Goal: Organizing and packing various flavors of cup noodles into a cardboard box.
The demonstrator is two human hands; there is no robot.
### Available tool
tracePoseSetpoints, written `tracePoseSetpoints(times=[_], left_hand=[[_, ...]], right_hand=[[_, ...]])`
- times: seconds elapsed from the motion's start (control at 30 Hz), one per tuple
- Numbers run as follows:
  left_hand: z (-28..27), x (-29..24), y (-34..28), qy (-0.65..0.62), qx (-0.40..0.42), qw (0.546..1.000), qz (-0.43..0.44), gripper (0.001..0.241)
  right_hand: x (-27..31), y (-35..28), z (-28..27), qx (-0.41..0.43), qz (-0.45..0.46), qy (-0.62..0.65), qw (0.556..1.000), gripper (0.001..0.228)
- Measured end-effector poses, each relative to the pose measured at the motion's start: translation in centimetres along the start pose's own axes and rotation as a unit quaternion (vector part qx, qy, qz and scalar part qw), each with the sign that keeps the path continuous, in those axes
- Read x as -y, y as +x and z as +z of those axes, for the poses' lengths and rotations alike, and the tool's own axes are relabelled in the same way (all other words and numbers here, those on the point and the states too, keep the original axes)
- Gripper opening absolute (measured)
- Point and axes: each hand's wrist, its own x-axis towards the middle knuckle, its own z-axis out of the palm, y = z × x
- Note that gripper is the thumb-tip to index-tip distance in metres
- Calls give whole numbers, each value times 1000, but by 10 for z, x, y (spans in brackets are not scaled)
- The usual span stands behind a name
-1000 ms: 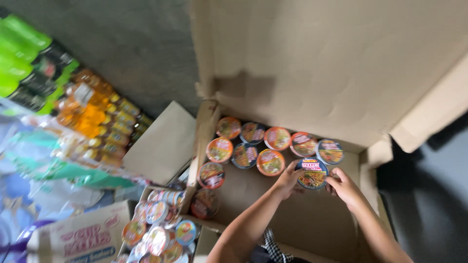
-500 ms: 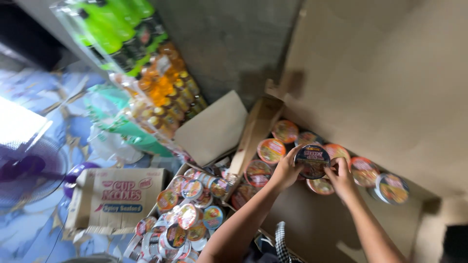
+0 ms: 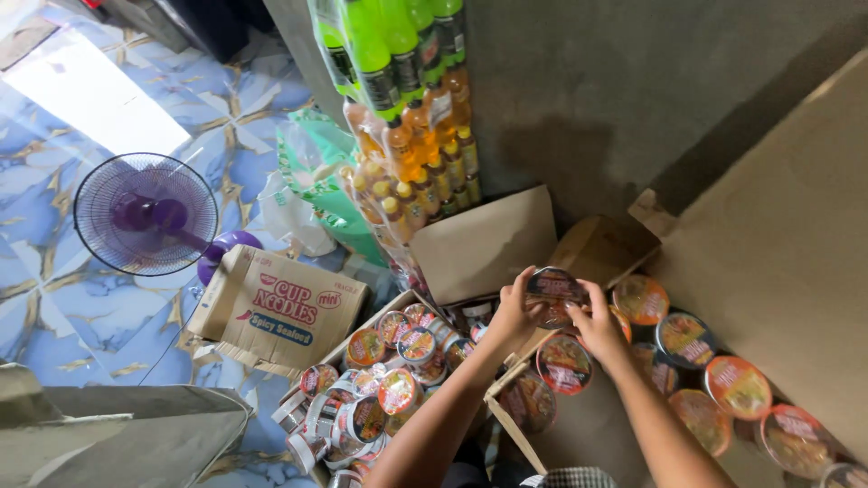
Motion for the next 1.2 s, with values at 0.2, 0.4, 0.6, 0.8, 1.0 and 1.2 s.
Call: tracePoseSetpoints(times=[0.2,0.4,0.6,0.8,1.0,1.2], left_hand=[[-43,46,23,11,-28,996,-80,85],[-53,92,50,-90,14,989,-119,90],[-38,87,55,-41,24,993,-110,78],[-7,58,51,23,7,1000,-9,68],[31,-24,28,-28,70,996,47,57],[93,-72,-5,-34,137,986,84,58]], right_hand=[[-4,48,67,80,129,138,979,50],[-11,69,94,70,176,48,981,58],[-30,61,73,35,116,55,991,57],[-29,21,23,4,60,87,994,46],[-14,-36,-41,-43,96,93,990,43],[-52,-101,-98,-148,102,184,966,41]])
